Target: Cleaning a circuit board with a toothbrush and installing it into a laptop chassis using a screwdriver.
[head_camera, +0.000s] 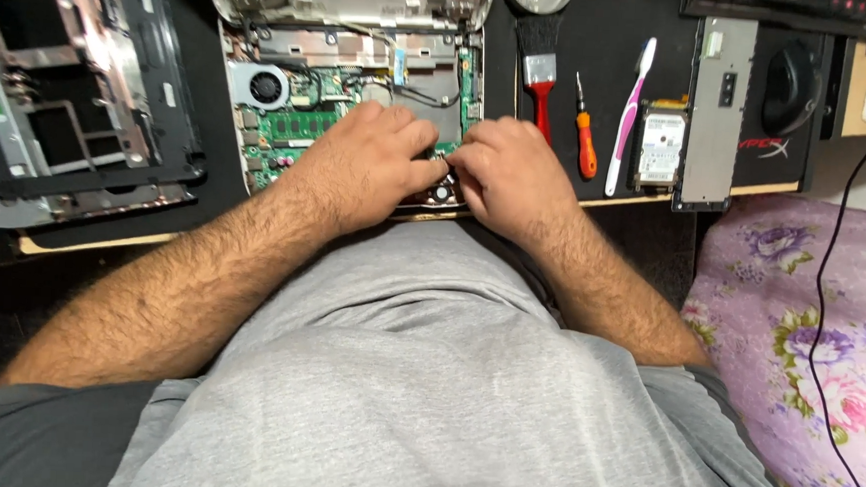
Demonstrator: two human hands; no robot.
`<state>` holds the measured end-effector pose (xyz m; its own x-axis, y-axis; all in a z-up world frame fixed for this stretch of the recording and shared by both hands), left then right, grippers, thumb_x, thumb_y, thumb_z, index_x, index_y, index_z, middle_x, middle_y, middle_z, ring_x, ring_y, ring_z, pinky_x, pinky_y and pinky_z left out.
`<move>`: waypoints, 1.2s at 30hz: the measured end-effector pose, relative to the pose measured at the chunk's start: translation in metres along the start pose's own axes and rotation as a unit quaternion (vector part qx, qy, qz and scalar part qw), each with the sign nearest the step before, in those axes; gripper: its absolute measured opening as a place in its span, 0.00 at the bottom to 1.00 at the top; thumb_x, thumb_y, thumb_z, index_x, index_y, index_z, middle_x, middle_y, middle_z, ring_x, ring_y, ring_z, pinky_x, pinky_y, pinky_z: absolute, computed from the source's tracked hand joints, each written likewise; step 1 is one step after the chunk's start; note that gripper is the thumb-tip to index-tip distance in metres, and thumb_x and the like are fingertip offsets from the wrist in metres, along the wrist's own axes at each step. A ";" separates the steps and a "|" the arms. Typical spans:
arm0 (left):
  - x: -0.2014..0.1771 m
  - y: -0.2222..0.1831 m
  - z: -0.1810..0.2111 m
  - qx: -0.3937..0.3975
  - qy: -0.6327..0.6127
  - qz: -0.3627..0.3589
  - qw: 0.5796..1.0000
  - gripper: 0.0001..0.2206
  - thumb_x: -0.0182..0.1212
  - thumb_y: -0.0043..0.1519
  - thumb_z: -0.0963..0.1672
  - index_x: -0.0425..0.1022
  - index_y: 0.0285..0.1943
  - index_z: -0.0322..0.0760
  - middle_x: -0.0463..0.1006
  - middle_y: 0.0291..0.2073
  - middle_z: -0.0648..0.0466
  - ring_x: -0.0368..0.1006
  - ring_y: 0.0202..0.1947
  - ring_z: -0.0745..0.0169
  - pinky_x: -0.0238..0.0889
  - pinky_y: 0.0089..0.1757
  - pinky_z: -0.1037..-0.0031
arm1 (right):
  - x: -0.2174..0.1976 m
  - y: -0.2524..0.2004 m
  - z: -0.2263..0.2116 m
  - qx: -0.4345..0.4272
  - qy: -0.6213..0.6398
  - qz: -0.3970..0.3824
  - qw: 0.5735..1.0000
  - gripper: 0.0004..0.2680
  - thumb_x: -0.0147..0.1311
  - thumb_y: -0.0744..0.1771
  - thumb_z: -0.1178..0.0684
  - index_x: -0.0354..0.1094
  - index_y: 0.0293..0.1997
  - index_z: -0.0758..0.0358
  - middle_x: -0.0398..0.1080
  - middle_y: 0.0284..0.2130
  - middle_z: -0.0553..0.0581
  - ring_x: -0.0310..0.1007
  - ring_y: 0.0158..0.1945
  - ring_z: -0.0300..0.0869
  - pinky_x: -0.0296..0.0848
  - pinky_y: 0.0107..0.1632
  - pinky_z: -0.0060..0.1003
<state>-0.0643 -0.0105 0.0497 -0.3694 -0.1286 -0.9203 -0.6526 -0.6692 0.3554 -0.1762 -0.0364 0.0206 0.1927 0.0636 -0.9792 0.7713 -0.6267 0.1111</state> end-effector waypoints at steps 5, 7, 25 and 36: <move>0.008 -0.007 -0.001 -0.005 0.003 -0.006 1.000 0.05 0.54 0.68 0.45 0.77 0.43 0.50 0.73 0.43 0.55 0.72 0.45 0.57 0.64 0.41 0.66 | 0.004 -0.014 0.004 0.039 -0.017 0.050 0.998 0.02 0.59 0.66 0.48 0.72 0.38 0.47 0.69 0.40 0.44 0.70 0.43 0.42 0.68 0.46 0.39; 0.005 -0.006 -0.001 -0.007 0.006 -0.002 1.000 0.05 0.54 0.68 0.45 0.77 0.43 0.50 0.73 0.43 0.55 0.71 0.45 0.57 0.64 0.41 0.66 | 0.005 -0.013 0.008 0.051 -0.010 0.061 0.997 0.03 0.61 0.65 0.47 0.73 0.38 0.46 0.68 0.40 0.44 0.70 0.44 0.42 0.67 0.47 0.39; -0.032 -0.102 -0.050 -0.174 0.015 0.008 0.985 0.09 0.69 0.61 0.50 0.79 0.47 0.54 0.75 0.45 0.65 0.70 0.55 0.63 0.63 0.51 0.67 | -0.001 -0.012 -0.031 -0.011 -0.109 0.126 0.986 0.02 0.59 0.65 0.57 0.71 0.37 0.56 0.67 0.36 0.49 0.72 0.37 0.44 0.67 0.39 0.37; -0.026 -0.097 -0.038 -0.161 0.031 0.017 0.986 0.08 0.65 0.64 0.50 0.77 0.32 0.52 0.71 0.36 0.66 0.70 0.47 0.65 0.61 0.47 0.69 | -0.010 -0.013 -0.019 0.054 -0.001 0.054 0.997 0.05 0.58 0.68 0.51 0.76 0.46 0.57 0.72 0.42 0.53 0.74 0.47 0.47 0.69 0.49 0.41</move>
<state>0.0339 0.0301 0.0328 -0.3400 -0.1924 -0.9205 -0.3933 -0.8601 0.3250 -0.1766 -0.0138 0.0318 0.2695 -0.0092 -0.9630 0.6764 -0.7099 0.1961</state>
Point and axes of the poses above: each hand's wrist, its own y-axis towards the middle knuckle, its own x-axis out of the palm, z = x × y, the point moved 9 cm from there along y, towards the middle knuckle
